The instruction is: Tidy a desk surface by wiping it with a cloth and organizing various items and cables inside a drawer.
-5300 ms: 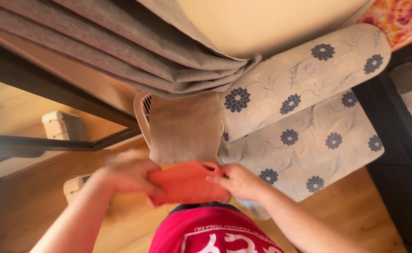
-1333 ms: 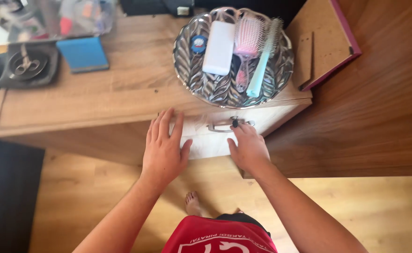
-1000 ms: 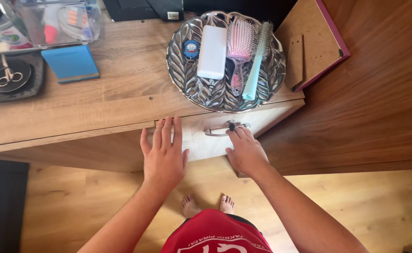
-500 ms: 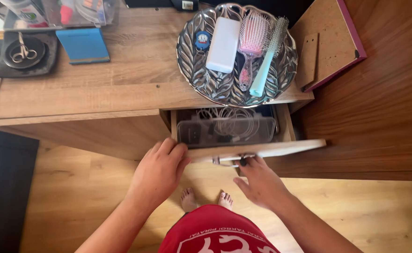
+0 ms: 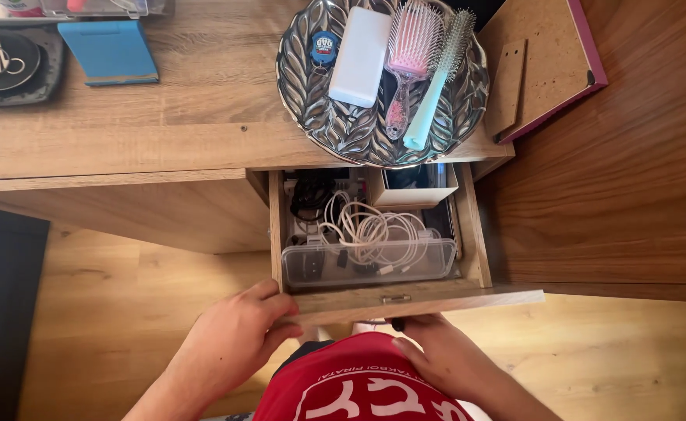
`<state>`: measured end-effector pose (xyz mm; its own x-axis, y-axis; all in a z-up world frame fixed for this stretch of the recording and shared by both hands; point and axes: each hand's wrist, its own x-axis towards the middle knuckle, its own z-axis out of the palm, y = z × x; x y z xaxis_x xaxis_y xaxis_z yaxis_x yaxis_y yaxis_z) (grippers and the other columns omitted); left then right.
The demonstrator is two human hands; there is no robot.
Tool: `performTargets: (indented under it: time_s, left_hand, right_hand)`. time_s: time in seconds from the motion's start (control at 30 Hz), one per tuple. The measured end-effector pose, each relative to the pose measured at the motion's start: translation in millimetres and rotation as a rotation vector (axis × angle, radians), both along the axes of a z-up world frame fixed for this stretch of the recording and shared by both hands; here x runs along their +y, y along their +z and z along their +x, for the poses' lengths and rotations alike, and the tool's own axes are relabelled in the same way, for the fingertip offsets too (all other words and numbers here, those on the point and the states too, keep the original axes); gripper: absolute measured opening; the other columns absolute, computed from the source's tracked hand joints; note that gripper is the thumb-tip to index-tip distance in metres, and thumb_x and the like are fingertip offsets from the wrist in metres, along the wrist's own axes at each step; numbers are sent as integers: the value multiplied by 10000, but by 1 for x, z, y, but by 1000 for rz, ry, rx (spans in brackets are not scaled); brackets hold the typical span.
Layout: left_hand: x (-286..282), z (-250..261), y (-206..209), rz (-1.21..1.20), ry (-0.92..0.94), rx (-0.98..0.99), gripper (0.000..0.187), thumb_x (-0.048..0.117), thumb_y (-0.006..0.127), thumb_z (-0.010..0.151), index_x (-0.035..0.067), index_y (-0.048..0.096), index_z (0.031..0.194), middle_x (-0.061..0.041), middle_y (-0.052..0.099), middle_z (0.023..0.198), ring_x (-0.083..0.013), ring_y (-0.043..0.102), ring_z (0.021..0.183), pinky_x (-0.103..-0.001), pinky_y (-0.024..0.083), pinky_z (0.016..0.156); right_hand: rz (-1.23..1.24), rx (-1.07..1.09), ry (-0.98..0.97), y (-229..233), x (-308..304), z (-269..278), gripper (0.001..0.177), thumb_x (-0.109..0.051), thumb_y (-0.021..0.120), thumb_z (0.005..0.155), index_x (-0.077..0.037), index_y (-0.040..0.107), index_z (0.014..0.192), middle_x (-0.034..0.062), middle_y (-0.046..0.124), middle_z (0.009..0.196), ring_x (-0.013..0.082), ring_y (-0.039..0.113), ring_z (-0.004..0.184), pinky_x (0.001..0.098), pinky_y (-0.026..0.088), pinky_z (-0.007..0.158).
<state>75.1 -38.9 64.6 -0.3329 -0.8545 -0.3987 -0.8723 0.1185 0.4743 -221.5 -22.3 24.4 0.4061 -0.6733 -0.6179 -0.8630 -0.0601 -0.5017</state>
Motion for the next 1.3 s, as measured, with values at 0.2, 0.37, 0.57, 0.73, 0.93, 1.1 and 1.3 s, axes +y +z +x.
performTargets:
  time_s: [0.2, 0.37, 0.57, 0.73, 0.93, 1.1, 1.3]
  left_hand:
    - [-8, 1, 15, 28, -61, -8, 262, 462, 576, 841, 216, 600, 753, 33, 559, 765, -262, 608, 660, -415, 461, 553]
    - [-35, -7, 25, 62, -147, 67, 346, 487, 536, 860, 175, 668, 790, -19, 635, 763, -257, 627, 682, -407, 469, 604]
    - [-53, -30, -13, -174, -89, 179, 632, 476, 515, 855, 15, 423, 1277, -198, 473, 1247, -379, 467, 1120, -462, 398, 886]
    - [-48, -41, -5, -61, -108, 52, 714, 534, 487, 863, -29, 409, 1295, -238, 457, 1242, -420, 518, 1105, -467, 476, 864]
    - [-20, -39, 16, 131, 6, 77, 451, 536, 476, 862, 126, 558, 1032, -99, 525, 987, -361, 619, 799, -506, 472, 675]
    - [-7, -40, 20, 208, 85, 58, 434, 587, 473, 853, 166, 564, 911, 13, 504, 949, -260, 614, 789, -462, 483, 599]
    - [-11, -41, 23, 221, 63, 40, 431, 575, 482, 856, 161, 582, 922, 0, 512, 956, -283, 616, 799, -483, 481, 604]
  right_hand:
    - [211, 46, 33, 33, -15, 7, 403, -467, 317, 909, -208, 615, 994, -52, 676, 1057, 129, 627, 959, 265, 449, 810]
    - [315, -33, 56, 77, -26, 5, 446, -506, 355, 873, -279, 583, 1182, -94, 614, 1231, 98, 591, 1086, 271, 436, 894]
    - [307, -64, -64, 116, -55, -1, 338, -466, 478, 826, -273, 711, 975, -138, 750, 997, 6, 679, 911, 189, 515, 798]
    - [-84, -39, -296, 123, -87, 19, 289, -327, 509, 854, -166, 738, 925, 84, 742, 782, 213, 686, 756, 373, 538, 727]
    - [-206, 131, -278, 103, -98, 30, 318, -344, 395, 886, -166, 649, 952, -52, 701, 1002, 172, 627, 911, 321, 448, 759]
    - [4, 193, -267, 97, -95, 38, 320, -350, 410, 887, -180, 662, 986, -51, 713, 947, 135, 631, 860, 303, 448, 738]
    - [17, 206, -233, 82, -108, 59, 386, -449, 503, 834, -176, 605, 1087, -18, 643, 1100, 149, 608, 989, 320, 460, 818]
